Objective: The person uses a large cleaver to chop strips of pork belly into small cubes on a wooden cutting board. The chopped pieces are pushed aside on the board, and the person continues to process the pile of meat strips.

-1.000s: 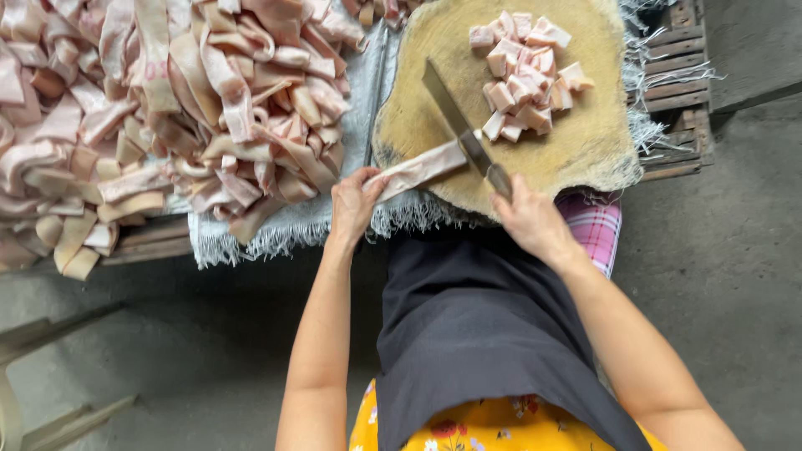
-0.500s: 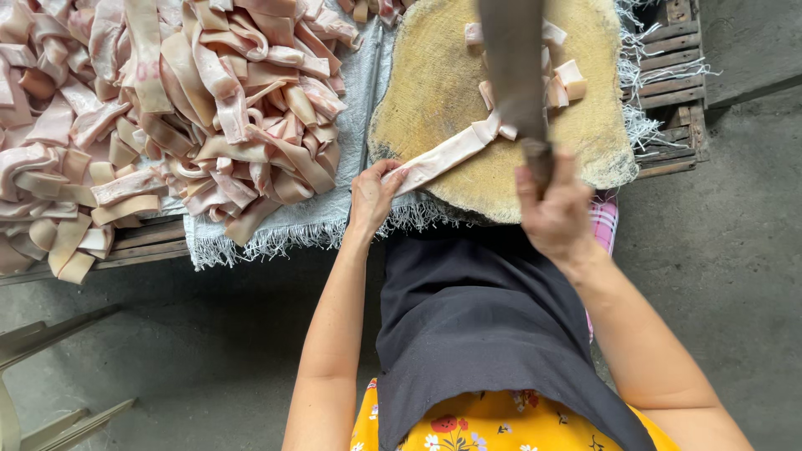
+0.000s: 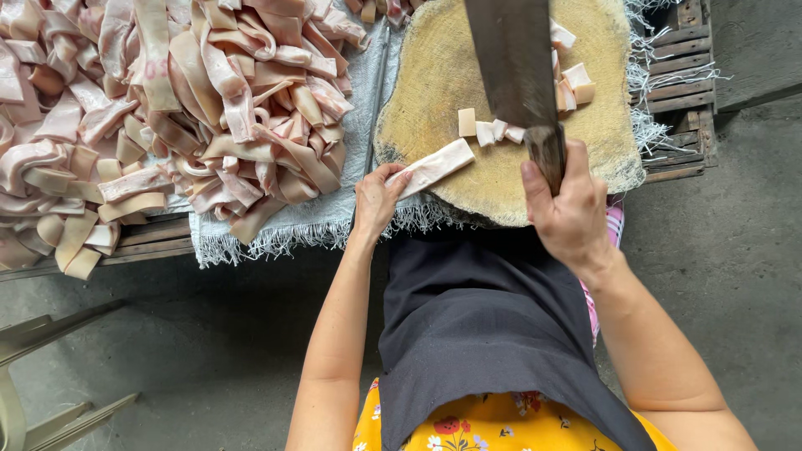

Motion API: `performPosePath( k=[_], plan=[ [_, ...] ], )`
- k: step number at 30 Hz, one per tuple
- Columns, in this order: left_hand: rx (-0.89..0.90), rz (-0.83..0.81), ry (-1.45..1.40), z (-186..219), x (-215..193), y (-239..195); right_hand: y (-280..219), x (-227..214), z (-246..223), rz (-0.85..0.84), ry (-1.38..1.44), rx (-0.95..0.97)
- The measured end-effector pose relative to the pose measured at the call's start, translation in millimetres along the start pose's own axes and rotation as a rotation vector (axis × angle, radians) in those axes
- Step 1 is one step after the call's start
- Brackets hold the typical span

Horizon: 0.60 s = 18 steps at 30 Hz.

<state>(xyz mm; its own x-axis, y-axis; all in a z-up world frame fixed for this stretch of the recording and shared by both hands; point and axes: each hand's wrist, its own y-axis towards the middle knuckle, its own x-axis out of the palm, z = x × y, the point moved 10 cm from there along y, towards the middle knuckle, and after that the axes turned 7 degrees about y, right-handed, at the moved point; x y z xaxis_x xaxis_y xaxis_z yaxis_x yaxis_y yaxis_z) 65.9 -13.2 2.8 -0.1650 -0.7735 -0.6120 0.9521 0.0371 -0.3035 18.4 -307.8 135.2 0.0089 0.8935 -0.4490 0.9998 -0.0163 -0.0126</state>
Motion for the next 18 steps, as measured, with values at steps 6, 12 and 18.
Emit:
performPosePath(
  k=[6,12,18],
  plan=[
    [0.079,0.04,0.003,0,-2,-4,-6,79,64,-0.14,-0.434,-0.12],
    [0.04,0.036,-0.038,-3,5,-1,0,41,48,-0.222,-0.084,0.385],
    [0.048,0.027,-0.027,8,25,6,-7,6,-9,0.029,0.027,-0.013]
  ],
)
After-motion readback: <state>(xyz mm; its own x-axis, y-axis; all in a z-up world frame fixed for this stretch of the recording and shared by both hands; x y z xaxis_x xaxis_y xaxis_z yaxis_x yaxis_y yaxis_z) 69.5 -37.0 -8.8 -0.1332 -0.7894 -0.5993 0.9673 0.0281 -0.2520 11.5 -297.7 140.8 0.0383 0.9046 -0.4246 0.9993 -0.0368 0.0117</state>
